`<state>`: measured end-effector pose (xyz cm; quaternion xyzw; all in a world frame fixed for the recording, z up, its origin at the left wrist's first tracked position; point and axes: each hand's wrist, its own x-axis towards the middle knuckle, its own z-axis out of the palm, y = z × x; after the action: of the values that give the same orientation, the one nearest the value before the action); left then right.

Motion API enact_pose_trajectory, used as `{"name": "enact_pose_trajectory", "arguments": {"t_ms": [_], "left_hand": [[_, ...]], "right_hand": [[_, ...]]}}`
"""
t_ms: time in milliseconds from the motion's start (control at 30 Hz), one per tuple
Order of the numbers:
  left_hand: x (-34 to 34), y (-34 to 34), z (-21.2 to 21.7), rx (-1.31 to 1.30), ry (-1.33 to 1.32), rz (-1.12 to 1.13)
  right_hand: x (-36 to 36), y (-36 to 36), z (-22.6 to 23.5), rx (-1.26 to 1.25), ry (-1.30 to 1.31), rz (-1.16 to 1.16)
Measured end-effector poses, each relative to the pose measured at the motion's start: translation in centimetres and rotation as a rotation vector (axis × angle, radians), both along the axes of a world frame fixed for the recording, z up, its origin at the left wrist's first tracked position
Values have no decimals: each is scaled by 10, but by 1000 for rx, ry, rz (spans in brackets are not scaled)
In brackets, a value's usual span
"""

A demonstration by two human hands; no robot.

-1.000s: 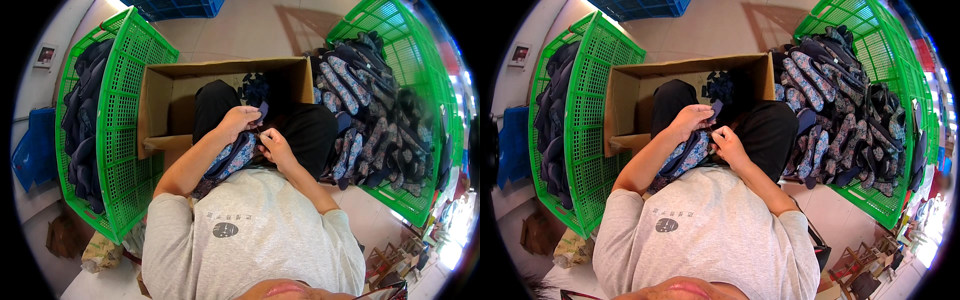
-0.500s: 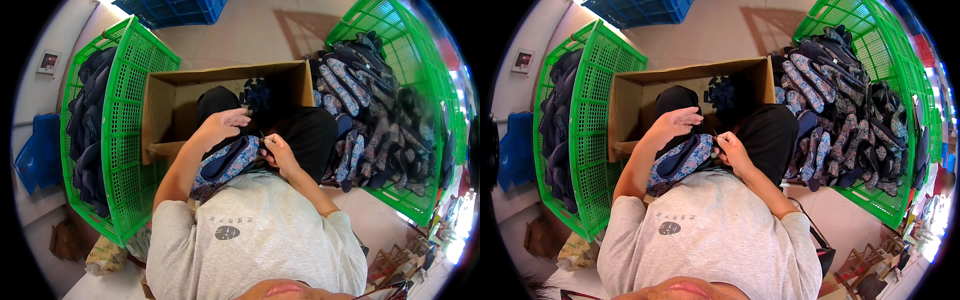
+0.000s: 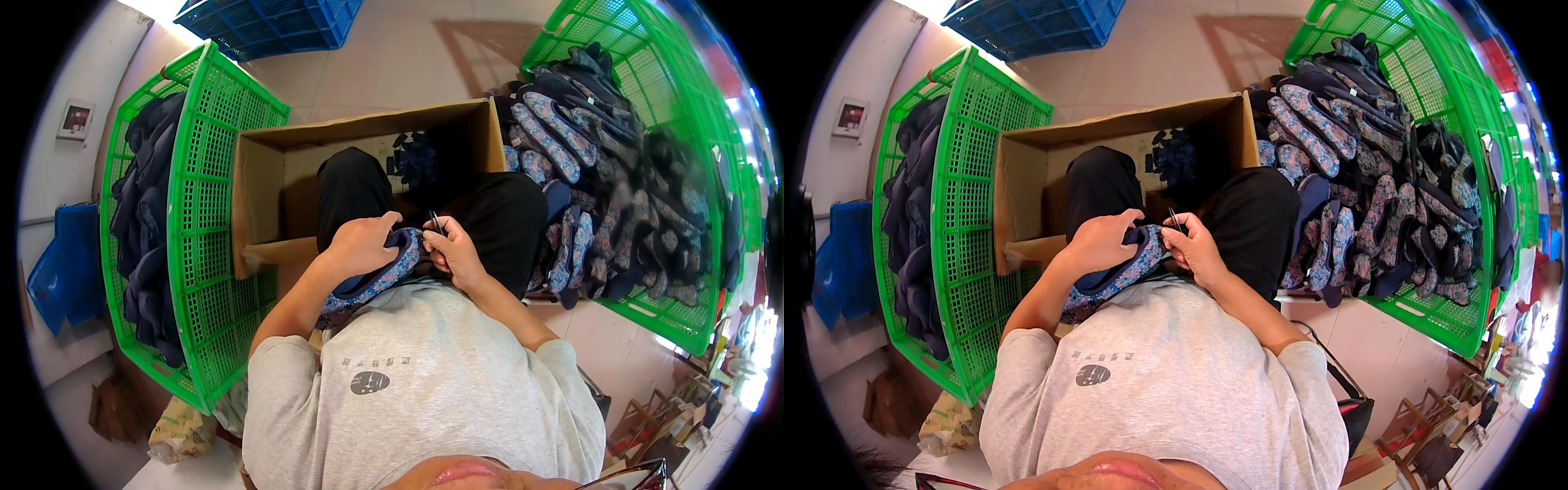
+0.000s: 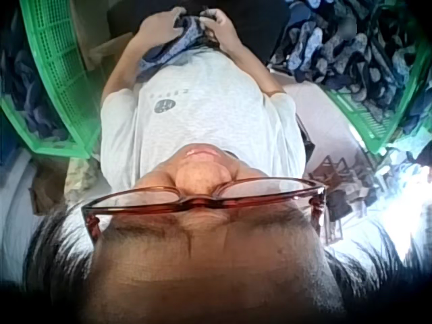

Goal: The person sits inside a cardboard box and uses scissors to trim loose threads and fabric edges from floral-patterned slippers. They pick up slippers from a green crate, trim them, and place them back into the crate.

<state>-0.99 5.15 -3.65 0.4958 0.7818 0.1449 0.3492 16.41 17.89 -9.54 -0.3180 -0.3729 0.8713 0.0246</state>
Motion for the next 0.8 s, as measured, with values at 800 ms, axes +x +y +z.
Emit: {"name": "enact_pose_trajectory", "arguments": {"t_ms": [800], "left_hand": [[43,45,48,622,550,227]], "right_hand": [[-22,26,57,1130,109,-147]]}}
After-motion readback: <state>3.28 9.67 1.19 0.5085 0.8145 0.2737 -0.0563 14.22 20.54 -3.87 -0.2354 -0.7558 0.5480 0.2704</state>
